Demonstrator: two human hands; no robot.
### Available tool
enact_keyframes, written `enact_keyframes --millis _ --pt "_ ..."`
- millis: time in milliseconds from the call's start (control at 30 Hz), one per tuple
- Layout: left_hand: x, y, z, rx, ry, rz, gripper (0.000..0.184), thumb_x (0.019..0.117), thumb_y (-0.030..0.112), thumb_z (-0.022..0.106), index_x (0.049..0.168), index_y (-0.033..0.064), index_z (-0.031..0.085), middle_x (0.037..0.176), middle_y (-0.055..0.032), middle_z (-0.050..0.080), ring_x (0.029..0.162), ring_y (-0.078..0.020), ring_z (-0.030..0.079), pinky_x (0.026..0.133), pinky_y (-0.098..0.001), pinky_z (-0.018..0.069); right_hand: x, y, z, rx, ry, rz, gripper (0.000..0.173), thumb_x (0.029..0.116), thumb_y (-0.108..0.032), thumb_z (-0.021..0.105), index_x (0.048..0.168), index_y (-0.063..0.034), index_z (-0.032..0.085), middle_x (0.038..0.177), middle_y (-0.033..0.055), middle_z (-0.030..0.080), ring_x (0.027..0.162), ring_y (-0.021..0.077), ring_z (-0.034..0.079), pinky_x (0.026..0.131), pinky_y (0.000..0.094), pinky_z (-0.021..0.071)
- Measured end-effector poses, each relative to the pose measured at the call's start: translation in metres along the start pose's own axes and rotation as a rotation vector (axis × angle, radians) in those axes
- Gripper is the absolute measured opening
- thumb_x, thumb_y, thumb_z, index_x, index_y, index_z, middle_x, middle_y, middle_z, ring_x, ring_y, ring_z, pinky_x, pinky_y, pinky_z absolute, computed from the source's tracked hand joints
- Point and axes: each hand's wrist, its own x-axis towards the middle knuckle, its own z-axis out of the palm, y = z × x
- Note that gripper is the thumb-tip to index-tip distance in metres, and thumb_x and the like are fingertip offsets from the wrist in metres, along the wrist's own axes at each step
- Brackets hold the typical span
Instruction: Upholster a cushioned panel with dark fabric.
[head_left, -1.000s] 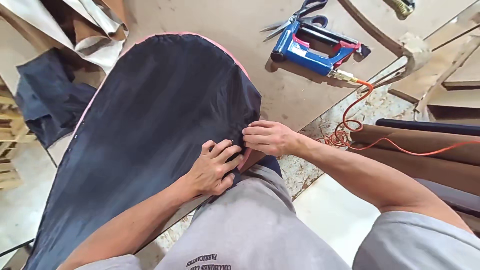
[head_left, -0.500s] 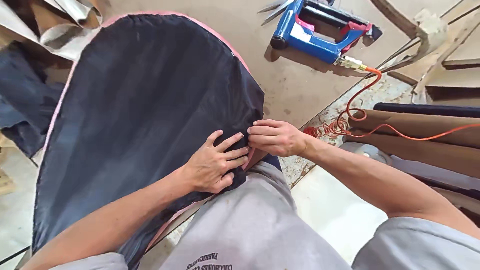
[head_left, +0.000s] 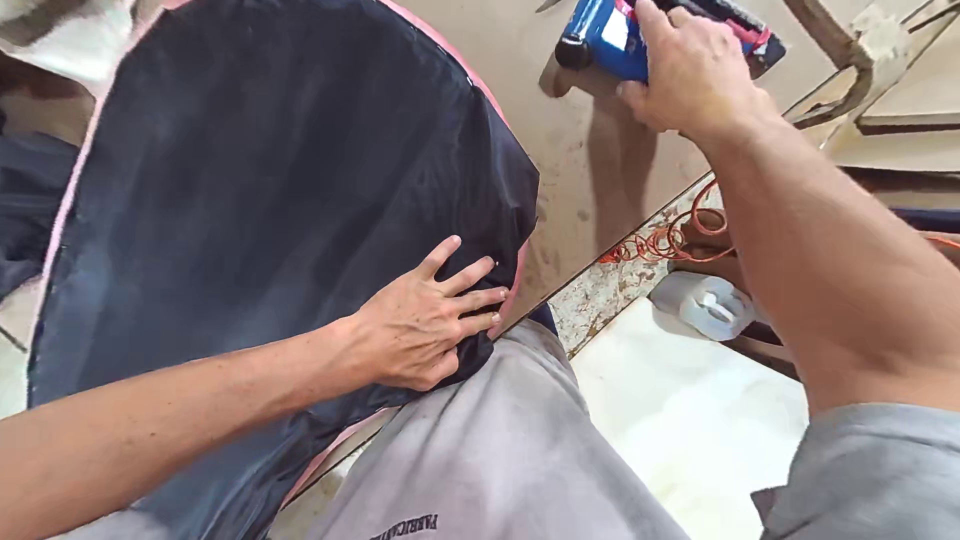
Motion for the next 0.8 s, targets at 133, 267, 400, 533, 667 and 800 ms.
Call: enact_keyframes --millis 133,267,400,533,667,800 --pt "-0.002 -0.005 0.002 -0.010 0.024 0.023 0.059 0.0943 0.039 0.040 0.150 0.0253 0.055 0.166 -0.0032 0.038 0.157 -0.0360 0.023 0.120 -0.0725 0.0097 -0.062 -0.024 -0.040 0.028 0.030 0.175 0.061 0.0802 -0.049 0.062 0.121 -0.0039 0.065 0.112 0.0318 0.067 0.109 0.0555 0.062 0.083 0.0774 0.0434" --pt "-0.003 -0.011 0.006 -0.062 0.052 0.067 0.060 0.0931 0.039 0.043 0.150 0.0222 0.055 0.166 -0.0051 0.037 0.157 -0.0377 0.023 0.121 -0.0727 0.0096 -0.224 -0.055 -0.033 0.306 0.070 0.140 0.048 0.0909 -0.048 0.064 0.107 -0.0029 0.067 0.087 0.0126 0.070 0.078 0.0223 0.070 0.066 0.0499 0.0580" --pt "0.000 -0.015 0.009 -0.065 0.060 0.106 0.063 0.0923 0.038 0.045 0.151 0.0178 0.054 0.166 -0.0084 0.036 0.157 -0.0382 0.023 0.121 -0.0726 0.0083 -0.313 -0.112 0.003 0.470 0.086 -0.035 0.038 0.0895 -0.044 0.068 0.110 -0.0117 0.071 0.089 0.0008 0.076 0.083 0.0008 0.071 0.071 0.0248 0.0599" --pt "0.001 -0.015 0.007 -0.064 0.063 0.118 0.062 0.0915 0.039 0.046 0.148 0.0170 0.057 0.165 -0.0103 0.038 0.156 -0.0384 0.025 0.122 -0.0719 0.0077 -0.314 -0.136 0.016 0.448 -0.001 -0.134 0.039 0.0861 -0.040 0.065 0.113 -0.0130 0.073 0.086 0.0009 0.076 0.075 0.0051 0.071 0.062 0.0265 0.0562" --pt "0.001 -0.014 0.009 -0.068 0.074 0.115 0.059 0.0911 0.038 0.046 0.143 0.0146 0.062 0.166 -0.0109 0.037 0.156 -0.0382 0.024 0.122 -0.0718 0.0068 -0.306 -0.137 0.019 0.384 -0.010 -0.163 0.040 0.0860 -0.040 0.063 0.113 -0.0118 0.074 0.084 0.0020 0.076 0.072 0.0079 0.070 0.058 0.0289 0.0544" --pt "0.000 -0.014 0.009 -0.080 0.076 0.104 0.055 0.0912 0.037 0.046 0.137 0.0136 0.067 0.166 -0.0101 0.037 0.157 -0.0378 0.022 0.122 -0.0722 0.0057 -0.299 -0.135 0.016 0.378 -0.025 -0.204 0.042 0.0865 -0.041 0.063 0.114 -0.0108 0.074 0.084 0.0027 0.076 0.072 0.0086 0.070 0.059 0.0286 0.0544"
